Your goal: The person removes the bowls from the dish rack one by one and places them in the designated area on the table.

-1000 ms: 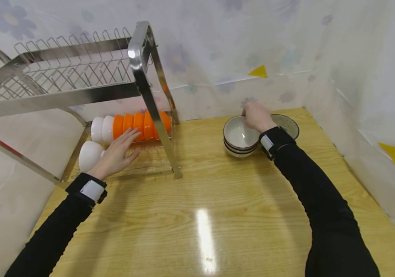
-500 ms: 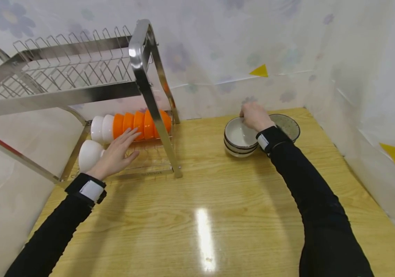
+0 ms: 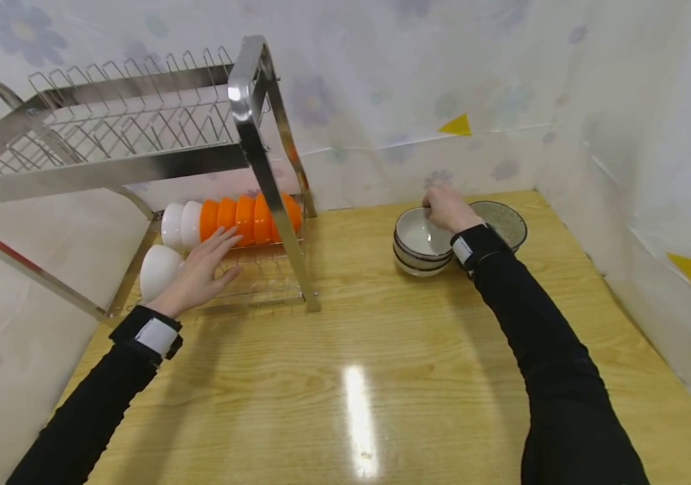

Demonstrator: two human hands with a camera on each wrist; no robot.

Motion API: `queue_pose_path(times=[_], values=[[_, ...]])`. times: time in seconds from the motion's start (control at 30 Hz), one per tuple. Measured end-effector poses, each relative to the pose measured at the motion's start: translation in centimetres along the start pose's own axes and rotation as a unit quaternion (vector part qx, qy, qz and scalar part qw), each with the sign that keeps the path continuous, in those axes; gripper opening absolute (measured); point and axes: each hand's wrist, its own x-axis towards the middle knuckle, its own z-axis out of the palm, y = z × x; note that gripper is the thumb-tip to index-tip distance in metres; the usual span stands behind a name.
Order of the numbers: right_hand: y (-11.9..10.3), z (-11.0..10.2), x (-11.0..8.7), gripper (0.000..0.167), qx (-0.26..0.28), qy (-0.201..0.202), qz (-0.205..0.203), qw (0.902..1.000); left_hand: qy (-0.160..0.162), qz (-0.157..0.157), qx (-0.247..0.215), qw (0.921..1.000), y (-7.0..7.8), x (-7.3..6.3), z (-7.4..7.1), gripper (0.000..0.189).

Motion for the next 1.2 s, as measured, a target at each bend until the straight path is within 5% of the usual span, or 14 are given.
queue_pose_path(times=[1.0,1.2], values=[[0.66,0.77,0.10,0.021,0.027,-0.011,0.002,0.9996,-0.027,-0.037,0.007,0.9989,-0.30,-0.40,-0.19,0.064],[-0.03,0.21,-0.34,0.038,0.054,-0.010,-0.008,0.9984,-0.028,-0.073,0.012,0.9969,-0.70,-0.60,-0.39,0.065]])
